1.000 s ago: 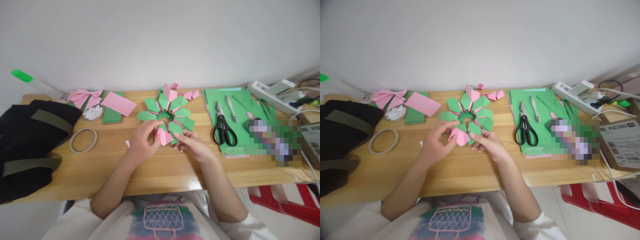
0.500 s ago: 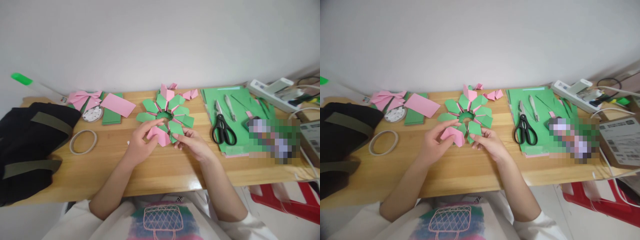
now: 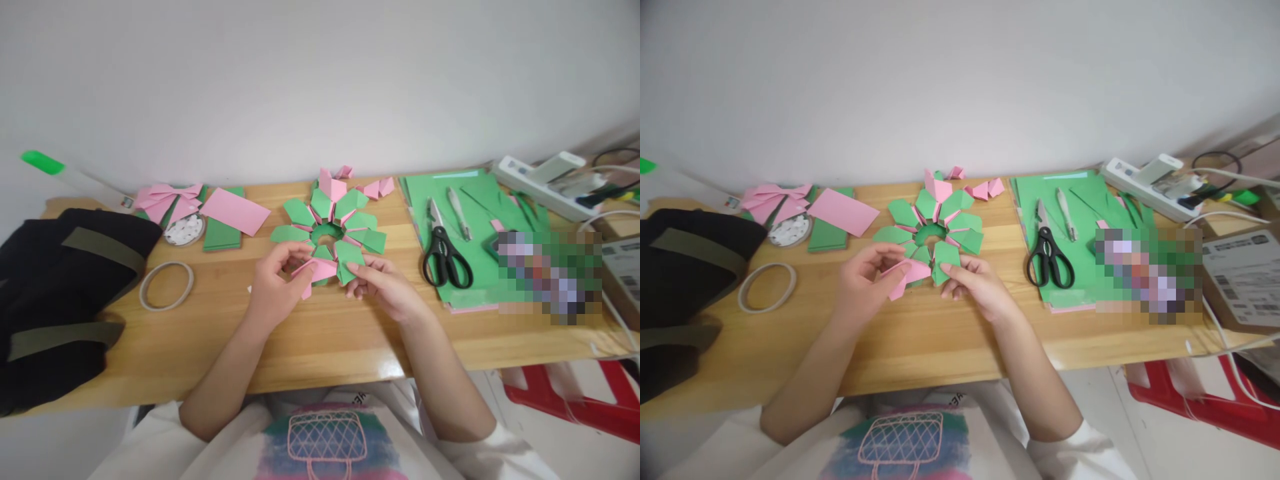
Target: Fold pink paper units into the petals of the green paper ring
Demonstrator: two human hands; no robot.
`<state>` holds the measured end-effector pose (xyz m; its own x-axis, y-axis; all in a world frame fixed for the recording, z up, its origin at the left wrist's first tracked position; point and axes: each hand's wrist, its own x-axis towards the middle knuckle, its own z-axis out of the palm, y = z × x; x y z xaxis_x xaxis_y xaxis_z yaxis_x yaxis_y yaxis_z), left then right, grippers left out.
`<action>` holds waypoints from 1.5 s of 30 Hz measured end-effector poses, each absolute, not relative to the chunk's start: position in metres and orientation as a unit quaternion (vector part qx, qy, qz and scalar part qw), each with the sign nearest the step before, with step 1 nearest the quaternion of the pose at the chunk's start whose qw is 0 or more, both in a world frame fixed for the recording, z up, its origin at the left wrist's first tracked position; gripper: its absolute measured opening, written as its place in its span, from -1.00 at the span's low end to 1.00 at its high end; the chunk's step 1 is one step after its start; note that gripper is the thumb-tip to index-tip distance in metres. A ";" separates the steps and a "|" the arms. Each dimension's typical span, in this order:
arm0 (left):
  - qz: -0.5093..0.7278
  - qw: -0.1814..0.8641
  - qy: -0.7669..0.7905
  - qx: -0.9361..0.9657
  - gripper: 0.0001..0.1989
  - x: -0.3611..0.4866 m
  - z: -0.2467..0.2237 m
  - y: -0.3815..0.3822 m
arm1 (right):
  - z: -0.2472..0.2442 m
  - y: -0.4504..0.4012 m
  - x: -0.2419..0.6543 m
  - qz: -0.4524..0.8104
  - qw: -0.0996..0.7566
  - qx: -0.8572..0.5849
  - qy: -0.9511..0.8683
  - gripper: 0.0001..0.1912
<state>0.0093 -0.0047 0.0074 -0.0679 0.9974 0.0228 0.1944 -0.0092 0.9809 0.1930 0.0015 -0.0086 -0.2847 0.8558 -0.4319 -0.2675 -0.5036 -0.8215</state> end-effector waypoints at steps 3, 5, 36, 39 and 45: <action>0.466 0.456 0.559 0.513 -0.77 0.009 0.008 -0.005 | -0.008 0.002 0.193 0.739 0.390 -0.462 -0.297 -0.64; 0.460 0.485 0.555 0.495 -0.79 0.009 0.009 -0.005 | -0.008 0.002 0.193 0.739 0.388 -0.467 -0.293 -0.66; 0.467 0.495 0.530 0.506 -0.75 0.010 -0.010 -0.028 | -0.015 0.001 0.189 0.741 0.395 -0.447 -0.309 -0.68; 0.464 0.496 0.530 0.508 -0.74 0.009 -0.010 -0.029 | -0.016 0.000 0.190 0.731 0.397 -0.450 -0.325 -0.68; 0.456 0.518 0.517 0.507 -0.76 0.006 -0.012 -0.028 | -0.017 0.000 0.190 0.721 0.397 -0.456 -0.339 -0.70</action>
